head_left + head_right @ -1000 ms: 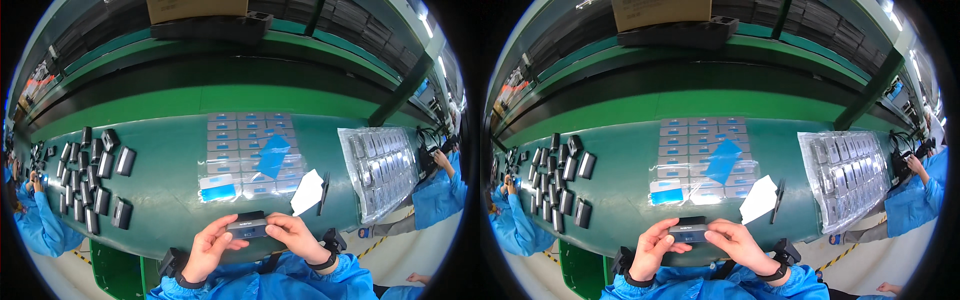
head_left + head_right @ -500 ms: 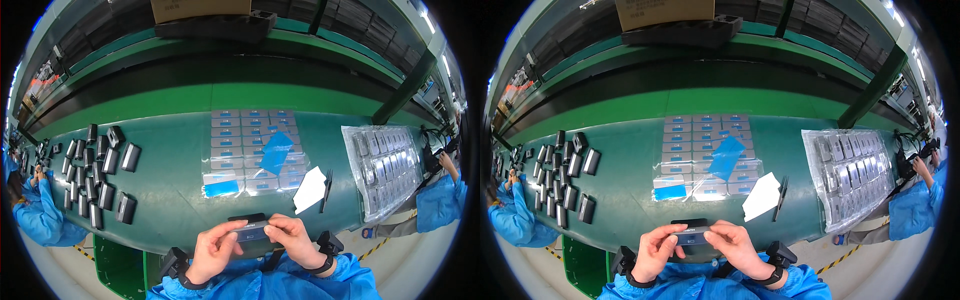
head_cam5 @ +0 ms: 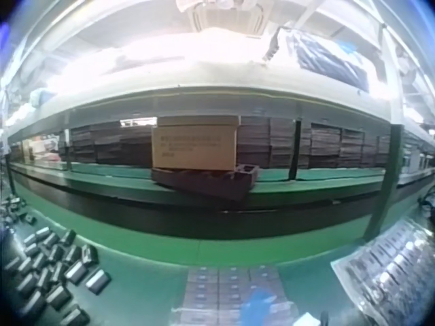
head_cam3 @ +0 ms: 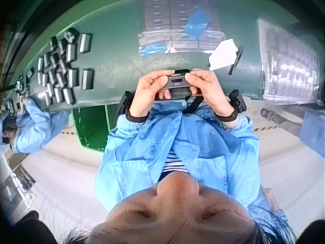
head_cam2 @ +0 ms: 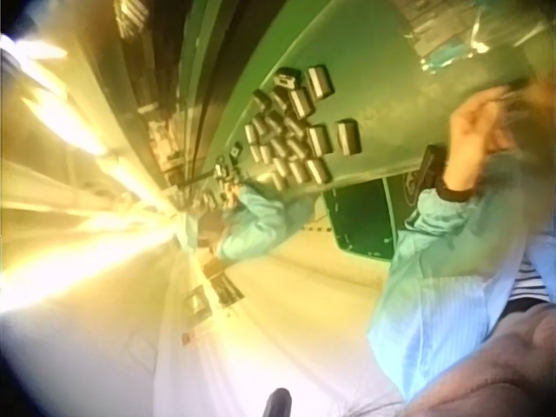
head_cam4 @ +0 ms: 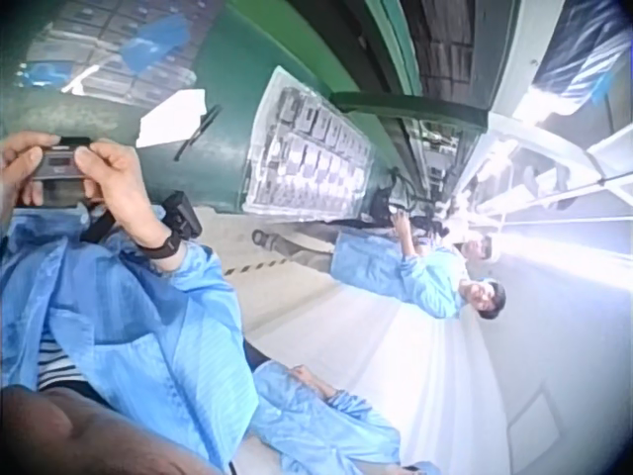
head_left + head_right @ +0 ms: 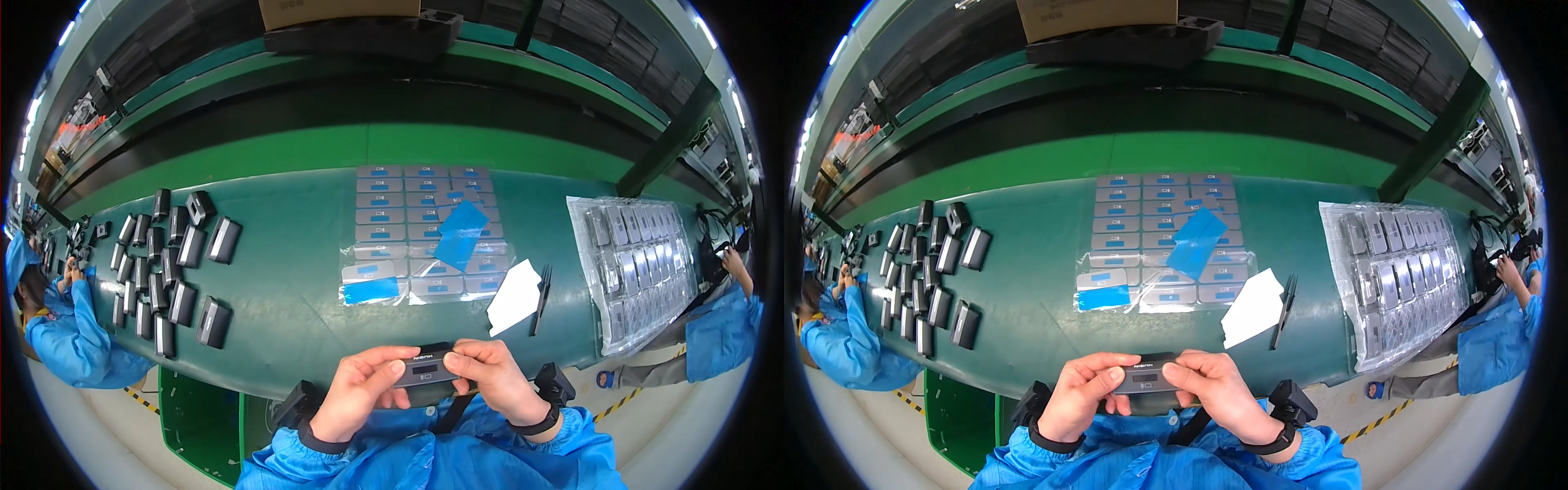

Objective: Cleaning and applying labels to electronic housings on an assembly line.

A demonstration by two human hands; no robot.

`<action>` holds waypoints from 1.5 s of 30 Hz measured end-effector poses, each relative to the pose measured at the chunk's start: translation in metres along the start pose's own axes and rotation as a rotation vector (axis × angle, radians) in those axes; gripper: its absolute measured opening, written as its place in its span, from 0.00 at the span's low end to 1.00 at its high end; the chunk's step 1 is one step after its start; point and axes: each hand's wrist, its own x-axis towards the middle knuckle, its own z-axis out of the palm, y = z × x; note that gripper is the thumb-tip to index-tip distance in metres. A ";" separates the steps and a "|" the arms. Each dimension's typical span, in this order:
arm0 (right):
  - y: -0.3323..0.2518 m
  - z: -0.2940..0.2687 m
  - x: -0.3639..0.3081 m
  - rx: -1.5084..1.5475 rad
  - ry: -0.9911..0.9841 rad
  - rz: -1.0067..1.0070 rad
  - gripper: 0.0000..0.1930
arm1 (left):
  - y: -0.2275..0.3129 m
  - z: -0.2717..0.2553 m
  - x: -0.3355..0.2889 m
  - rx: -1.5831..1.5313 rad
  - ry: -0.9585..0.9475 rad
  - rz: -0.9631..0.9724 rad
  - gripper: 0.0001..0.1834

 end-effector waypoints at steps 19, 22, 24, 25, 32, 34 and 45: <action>-0.003 -0.001 -0.007 -0.124 0.015 0.003 0.14 | -0.007 0.016 -0.005 0.043 0.131 0.118 0.16; 0.001 -0.005 -0.010 0.035 -0.062 0.021 0.12 | -0.003 0.016 -0.004 -0.047 0.131 0.045 0.16; -0.001 -0.004 -0.011 0.039 -0.092 0.028 0.12 | -0.006 0.007 -0.004 -0.071 0.113 0.017 0.16; -0.002 -0.004 -0.011 0.046 -0.116 0.036 0.12 | -0.008 0.004 -0.003 -0.093 0.090 -0.015 0.17; 0.001 0.002 -0.015 0.028 -0.117 -0.014 0.09 | -0.009 0.004 -0.002 -0.143 0.117 -0.027 0.16; 0.004 0.002 -0.014 -0.014 -0.035 -0.054 0.10 | -0.011 0.004 -0.001 -0.130 0.104 -0.015 0.16; 0.013 0.005 -0.007 0.091 0.111 -0.053 0.18 | -0.016 0.011 -0.001 -0.075 0.098 0.041 0.17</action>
